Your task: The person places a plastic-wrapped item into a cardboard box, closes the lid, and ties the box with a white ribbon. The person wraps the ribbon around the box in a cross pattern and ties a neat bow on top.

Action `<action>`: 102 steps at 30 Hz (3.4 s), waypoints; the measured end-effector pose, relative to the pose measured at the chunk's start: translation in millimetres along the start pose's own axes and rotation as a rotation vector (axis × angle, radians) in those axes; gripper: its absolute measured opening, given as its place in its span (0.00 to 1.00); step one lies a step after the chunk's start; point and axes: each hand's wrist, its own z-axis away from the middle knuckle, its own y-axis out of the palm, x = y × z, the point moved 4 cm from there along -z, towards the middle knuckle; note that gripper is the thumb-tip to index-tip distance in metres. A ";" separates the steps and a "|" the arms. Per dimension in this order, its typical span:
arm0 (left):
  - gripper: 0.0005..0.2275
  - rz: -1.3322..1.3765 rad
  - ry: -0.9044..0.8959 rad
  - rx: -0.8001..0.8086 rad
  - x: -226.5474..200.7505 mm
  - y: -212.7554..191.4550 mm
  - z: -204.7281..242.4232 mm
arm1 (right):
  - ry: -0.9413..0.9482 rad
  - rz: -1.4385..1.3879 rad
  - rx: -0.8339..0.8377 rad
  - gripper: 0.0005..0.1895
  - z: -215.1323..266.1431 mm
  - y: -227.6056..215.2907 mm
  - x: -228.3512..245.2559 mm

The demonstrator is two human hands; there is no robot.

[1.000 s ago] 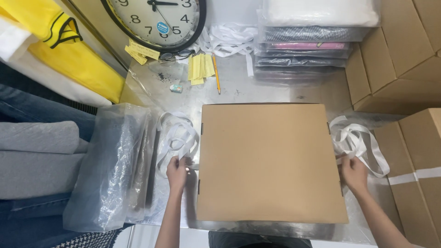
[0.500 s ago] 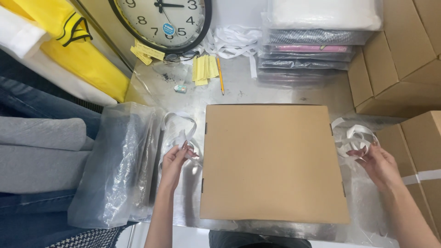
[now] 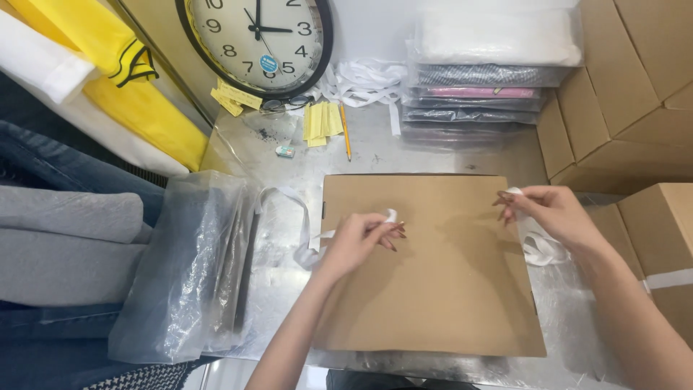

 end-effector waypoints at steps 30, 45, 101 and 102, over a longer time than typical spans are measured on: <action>0.19 0.506 -0.332 -0.140 77.5 67.2 -68.3 | -0.306 0.141 0.353 0.10 -68.2 349.5 168.2; 0.20 0.375 -0.180 0.105 77.5 64.6 -68.6 | -0.581 0.213 0.531 0.11 -18.6 453.4 228.1; 0.21 -0.289 -0.098 0.037 -8.6 43.0 -26.6 | 0.253 -1.559 -0.349 0.08 -73.5 -133.2 -36.5; 0.21 -0.288 -0.095 0.038 -12.8 43.0 -26.3 | 0.250 -1.558 -0.351 0.08 -67.7 -140.7 -33.0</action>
